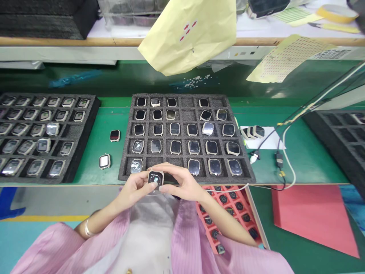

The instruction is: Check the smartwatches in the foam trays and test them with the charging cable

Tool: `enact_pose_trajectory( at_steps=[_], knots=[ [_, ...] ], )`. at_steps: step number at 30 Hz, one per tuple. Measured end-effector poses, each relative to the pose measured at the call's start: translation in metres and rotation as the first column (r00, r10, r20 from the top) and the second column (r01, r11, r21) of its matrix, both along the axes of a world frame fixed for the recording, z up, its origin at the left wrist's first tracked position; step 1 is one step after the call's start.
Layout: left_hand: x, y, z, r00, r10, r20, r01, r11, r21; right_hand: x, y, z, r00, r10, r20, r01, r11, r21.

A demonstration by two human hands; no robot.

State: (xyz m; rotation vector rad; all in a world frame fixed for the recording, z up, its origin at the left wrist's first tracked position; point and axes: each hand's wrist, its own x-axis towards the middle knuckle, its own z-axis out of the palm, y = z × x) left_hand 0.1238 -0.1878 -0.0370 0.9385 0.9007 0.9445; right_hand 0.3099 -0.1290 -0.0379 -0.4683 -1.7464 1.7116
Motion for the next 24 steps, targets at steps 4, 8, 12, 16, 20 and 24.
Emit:
enact_pose_trajectory(
  at_steps=[4,8,12,16,20,24],
  knots=[
    [-0.001,-0.001,-0.003,0.996,0.003,-0.085,-0.004,1.0,-0.003,0.001,-0.003,0.006,0.992,-0.047,0.119,0.031,0.99,0.136],
    [0.0,-0.002,-0.005,0.994,0.018,-0.108,-0.017,1.0,0.008,-0.001,-0.007,0.011,0.965,-0.134,0.227,0.075,0.965,0.251],
    [0.001,-0.002,-0.004,0.997,0.005,-0.081,-0.004,1.0,0.006,-0.001,-0.01,0.009,0.948,-0.156,0.279,0.078,0.959,0.271],
    [0.001,-0.002,-0.004,0.995,0.0,-0.103,0.002,1.0,0.019,0.002,-0.013,0.006,0.917,-0.186,0.353,0.076,0.95,0.303],
    [0.0,-0.003,-0.006,0.987,-0.018,-0.158,0.027,0.998,0.058,0.005,-0.015,0.004,0.89,-0.197,0.411,0.053,0.941,0.335],
    [0.0,-0.005,-0.006,0.976,-0.034,-0.214,0.05,0.996,0.069,0.003,-0.015,0.004,0.901,-0.198,0.386,0.065,0.942,0.331]
  ],
)
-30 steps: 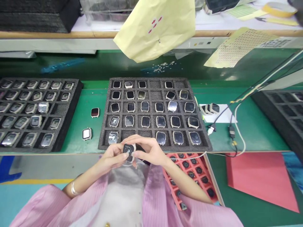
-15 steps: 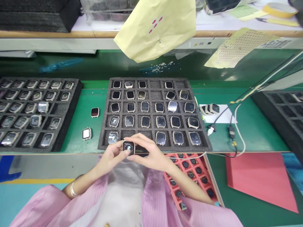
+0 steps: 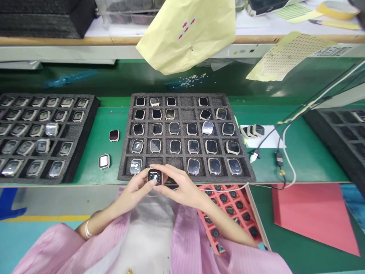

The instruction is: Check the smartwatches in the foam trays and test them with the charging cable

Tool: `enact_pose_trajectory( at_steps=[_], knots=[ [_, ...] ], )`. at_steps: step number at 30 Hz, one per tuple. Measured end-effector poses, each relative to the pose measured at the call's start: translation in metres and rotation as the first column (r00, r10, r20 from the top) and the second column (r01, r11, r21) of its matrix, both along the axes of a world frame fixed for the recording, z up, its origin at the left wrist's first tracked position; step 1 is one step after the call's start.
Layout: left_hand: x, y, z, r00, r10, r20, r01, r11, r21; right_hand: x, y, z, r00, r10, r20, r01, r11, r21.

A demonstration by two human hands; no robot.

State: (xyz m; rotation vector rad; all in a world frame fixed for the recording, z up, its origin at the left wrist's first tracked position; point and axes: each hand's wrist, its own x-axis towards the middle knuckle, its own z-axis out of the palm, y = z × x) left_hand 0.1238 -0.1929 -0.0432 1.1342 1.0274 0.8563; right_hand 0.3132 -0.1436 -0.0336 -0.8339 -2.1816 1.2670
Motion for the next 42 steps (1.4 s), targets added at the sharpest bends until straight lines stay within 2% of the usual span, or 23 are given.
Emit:
enact_pose_trajectory(
  at_steps=[8,14,20,23,27,34,42],
  knots=[
    [-0.001,-0.001,0.0,0.999,-0.044,-0.008,0.044,0.999,-0.008,-0.004,-0.001,0.001,0.999,0.008,-0.039,-0.01,0.999,-0.049],
    [-0.002,-0.001,0.002,0.997,-0.074,0.028,0.074,0.997,-0.032,-0.003,-0.006,-0.005,0.993,0.02,-0.116,-0.032,0.994,-0.103],
    [-0.004,0.0,0.003,0.997,-0.07,0.046,0.071,0.997,-0.038,-0.003,-0.01,-0.008,0.982,-0.027,-0.186,0.018,0.999,-0.047],
    [-0.007,0.002,0.005,0.996,-0.057,-0.071,0.059,0.998,0.034,-0.002,-0.01,-0.006,0.979,-0.032,-0.202,0.031,0.999,-0.012],
    [-0.009,0.003,0.006,0.972,-0.114,-0.205,0.142,0.981,0.129,-0.002,-0.011,-0.005,0.98,-0.027,-0.196,0.027,1.0,-0.006],
    [-0.005,0.001,0.002,0.973,-0.064,-0.221,0.108,0.975,0.193,0.0,-0.012,-0.009,0.98,-0.021,-0.2,0.012,0.999,-0.05],
    [-0.005,0.002,0.002,0.978,-0.053,-0.2,0.091,0.978,0.186,-0.001,-0.012,-0.011,0.973,-0.026,-0.227,0.006,0.996,-0.087]
  ],
)
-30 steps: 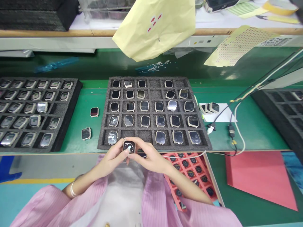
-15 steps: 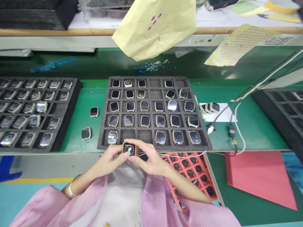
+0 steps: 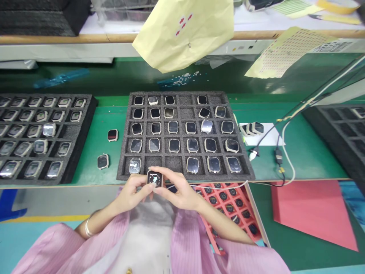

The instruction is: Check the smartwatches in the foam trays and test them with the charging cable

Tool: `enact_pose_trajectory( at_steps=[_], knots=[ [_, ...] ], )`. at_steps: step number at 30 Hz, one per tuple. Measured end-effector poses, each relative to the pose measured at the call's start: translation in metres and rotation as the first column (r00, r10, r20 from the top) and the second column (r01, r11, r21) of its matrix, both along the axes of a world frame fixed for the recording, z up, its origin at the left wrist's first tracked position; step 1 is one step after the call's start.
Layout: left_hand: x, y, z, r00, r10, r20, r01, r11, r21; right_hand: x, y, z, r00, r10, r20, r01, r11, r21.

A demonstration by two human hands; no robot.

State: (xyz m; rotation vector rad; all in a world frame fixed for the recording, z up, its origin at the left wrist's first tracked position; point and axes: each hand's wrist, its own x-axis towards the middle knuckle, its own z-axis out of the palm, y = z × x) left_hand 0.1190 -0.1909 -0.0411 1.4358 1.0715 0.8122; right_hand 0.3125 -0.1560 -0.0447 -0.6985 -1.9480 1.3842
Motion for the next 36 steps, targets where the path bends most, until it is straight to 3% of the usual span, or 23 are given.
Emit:
enact_pose_trajectory(
  at_steps=[6,13,17,20,24,28,34,36],
  knots=[
    [0.002,0.002,-0.002,0.979,0.02,0.203,0.027,0.973,-0.23,-0.006,0.001,0.001,0.988,-0.034,-0.15,-0.009,0.959,-0.282],
    [0.004,0.006,-0.003,0.92,0.098,0.38,0.074,0.907,-0.414,-0.014,0.005,-0.005,0.934,-0.123,-0.336,-0.138,0.743,-0.655],
    [0.006,0.007,-0.007,0.882,0.145,0.449,0.114,0.858,-0.502,-0.018,0.004,-0.006,0.913,-0.187,-0.363,-0.176,0.621,-0.764],
    [0.006,0.008,-0.007,0.858,0.162,0.487,0.144,0.834,-0.533,-0.021,0.003,-0.004,0.906,-0.205,-0.371,-0.19,0.586,-0.788],
    [0.006,0.009,-0.006,0.852,0.162,0.497,0.145,0.841,-0.522,-0.022,0.003,-0.002,0.903,-0.223,-0.367,-0.174,0.591,-0.788],
    [0.003,0.008,-0.005,0.911,0.128,0.392,0.07,0.888,-0.454,-0.019,0.005,-0.002,0.914,-0.174,-0.366,-0.177,0.64,-0.747],
    [0.002,0.001,-0.002,0.964,0.073,0.255,0.001,0.961,-0.277,-0.01,0.007,0.001,0.946,0.026,-0.324,-0.218,0.791,-0.571],
    [0.002,0.0,-0.002,0.985,0.059,0.163,-0.02,0.973,-0.228,-0.007,0.007,0.004,0.978,0.066,-0.195,-0.148,0.886,-0.44]
  ],
)
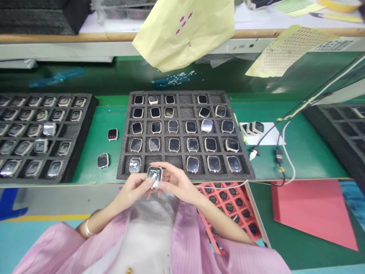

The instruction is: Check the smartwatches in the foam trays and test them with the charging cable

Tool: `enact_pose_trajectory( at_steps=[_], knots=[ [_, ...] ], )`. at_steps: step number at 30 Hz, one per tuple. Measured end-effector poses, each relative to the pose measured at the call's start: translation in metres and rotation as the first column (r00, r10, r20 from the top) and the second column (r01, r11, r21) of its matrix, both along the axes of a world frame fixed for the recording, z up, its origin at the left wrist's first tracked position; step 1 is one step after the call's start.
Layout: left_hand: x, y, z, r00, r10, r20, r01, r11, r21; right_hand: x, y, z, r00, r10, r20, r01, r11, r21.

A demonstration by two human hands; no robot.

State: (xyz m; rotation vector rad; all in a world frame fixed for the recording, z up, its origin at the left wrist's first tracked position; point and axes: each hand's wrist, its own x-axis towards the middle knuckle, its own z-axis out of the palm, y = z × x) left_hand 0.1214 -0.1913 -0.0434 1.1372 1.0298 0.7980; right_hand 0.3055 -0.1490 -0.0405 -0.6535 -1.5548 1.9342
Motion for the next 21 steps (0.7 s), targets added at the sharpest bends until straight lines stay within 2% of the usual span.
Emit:
enact_pose_trajectory(
  at_steps=[1,2,4,5,7,9,12,16,19,21],
  knots=[
    [0.0,0.0,-0.001,0.998,-0.008,-0.055,0.009,1.0,0.011,0.002,0.0,0.002,0.994,-0.031,0.106,0.016,0.991,0.136],
    [0.001,-0.001,-0.002,0.994,-0.02,-0.106,0.022,1.0,0.018,0.004,0.0,0.004,0.973,-0.086,0.216,0.02,0.957,0.29],
    [0.003,-0.001,-0.003,0.984,-0.064,-0.168,0.07,0.997,0.032,0.009,0.001,0.009,0.909,-0.193,0.37,-0.04,0.842,0.538],
    [0.004,-0.001,-0.003,0.981,-0.094,-0.168,0.102,0.994,0.038,0.012,0.002,0.011,0.89,-0.206,0.406,-0.085,0.801,0.593],
    [0.007,-0.002,-0.002,0.984,-0.152,-0.09,0.156,0.987,0.046,0.016,0.005,0.015,0.899,-0.151,0.412,-0.139,0.791,0.595],
    [0.011,-0.002,0.0,0.981,-0.184,0.061,0.183,0.983,0.023,0.019,0.008,0.018,0.923,-0.1,0.372,-0.132,0.825,0.549],
    [0.016,-0.003,0.0,0.968,-0.149,0.199,0.166,0.984,-0.07,0.02,0.012,0.018,0.935,-0.109,0.337,-0.09,0.847,0.524],
    [0.02,-0.002,-0.004,0.976,-0.111,0.187,0.142,0.976,-0.163,0.017,0.013,0.015,0.906,-0.142,0.399,-0.126,0.808,0.575],
    [0.022,0.001,-0.004,0.985,-0.077,0.157,0.1,0.984,-0.149,0.018,0.013,0.017,0.88,-0.201,0.43,-0.142,0.753,0.643],
    [0.021,0.003,-0.003,0.986,-0.059,0.158,0.081,0.987,-0.139,0.023,0.015,0.02,0.881,-0.203,0.428,-0.142,0.749,0.648]
  ],
)
